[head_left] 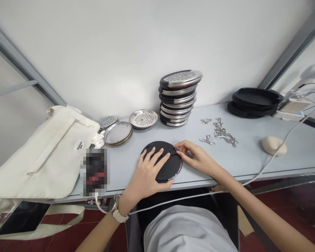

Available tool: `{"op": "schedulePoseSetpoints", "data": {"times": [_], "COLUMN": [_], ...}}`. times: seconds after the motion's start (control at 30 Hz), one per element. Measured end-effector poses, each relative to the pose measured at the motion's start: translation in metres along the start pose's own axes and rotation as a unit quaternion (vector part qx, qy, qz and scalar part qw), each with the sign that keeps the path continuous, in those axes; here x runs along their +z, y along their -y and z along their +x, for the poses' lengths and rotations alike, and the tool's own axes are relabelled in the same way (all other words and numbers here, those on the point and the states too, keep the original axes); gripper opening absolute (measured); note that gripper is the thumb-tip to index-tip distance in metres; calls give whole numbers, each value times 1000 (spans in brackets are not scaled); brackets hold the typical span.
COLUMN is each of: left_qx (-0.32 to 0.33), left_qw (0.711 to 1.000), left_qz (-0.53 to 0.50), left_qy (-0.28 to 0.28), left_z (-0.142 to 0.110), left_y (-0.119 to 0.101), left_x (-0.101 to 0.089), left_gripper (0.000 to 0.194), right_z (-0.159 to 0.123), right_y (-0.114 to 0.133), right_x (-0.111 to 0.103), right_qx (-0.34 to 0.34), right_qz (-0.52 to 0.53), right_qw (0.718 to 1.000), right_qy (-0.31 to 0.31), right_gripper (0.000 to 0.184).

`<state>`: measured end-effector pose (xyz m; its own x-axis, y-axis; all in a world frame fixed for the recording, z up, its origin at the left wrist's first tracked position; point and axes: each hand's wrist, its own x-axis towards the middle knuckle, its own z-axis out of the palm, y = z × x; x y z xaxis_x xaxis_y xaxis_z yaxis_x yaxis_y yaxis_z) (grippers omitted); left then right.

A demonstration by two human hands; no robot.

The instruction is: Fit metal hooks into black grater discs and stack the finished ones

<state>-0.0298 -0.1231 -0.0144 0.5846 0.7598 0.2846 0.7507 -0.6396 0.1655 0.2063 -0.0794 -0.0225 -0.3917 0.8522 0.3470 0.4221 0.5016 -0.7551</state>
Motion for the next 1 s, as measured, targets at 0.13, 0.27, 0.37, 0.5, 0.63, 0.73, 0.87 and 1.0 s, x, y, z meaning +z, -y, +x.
{"op": "schedulePoseSetpoints", "data": {"times": [0.13, 0.27, 0.37, 0.5, 0.63, 0.73, 0.87, 1.0], "left_qx": [0, 0, -2, -4, -5, -5, -4, -2], "left_qw": [1000, 1000, 1000, 1000, 1000, 1000, 1000, 1000], "left_qz": [0, 1, 1, -2, -4, -5, -3, -1], "left_qy": [-1, -3, 1, 7, 5, 4, 5, 1], "left_z": [0, 0, 1, 0, 0, 0, 0, 0], "left_y": [0, 0, 0, 0, 0, 1, 0, 0], "left_x": [1, 1, 0, -1, -1, 0, 0, 0], "left_gripper": [79, 79, 79, 79, 78, 78, 79, 79], "right_z": [0, 0, 0, 0, 0, 1, 1, 1], "right_y": [-1, 0, 0, 0, 1, 2, 1, 0], "right_x": [0, 0, 0, -1, -1, -2, -2, -1], "right_qx": [-14, -21, -24, -14, -3, 1, -5, 1], "right_qz": [-11, -19, -7, -7, -12, -21, -23, -17], "right_qw": [1000, 1000, 1000, 999, 1000, 1000, 1000, 1000], "right_qy": [2, 4, -17, -29, -19, -14, -6, 0], "right_gripper": [22, 26, 28, 23, 22, 22, 22, 23]}}
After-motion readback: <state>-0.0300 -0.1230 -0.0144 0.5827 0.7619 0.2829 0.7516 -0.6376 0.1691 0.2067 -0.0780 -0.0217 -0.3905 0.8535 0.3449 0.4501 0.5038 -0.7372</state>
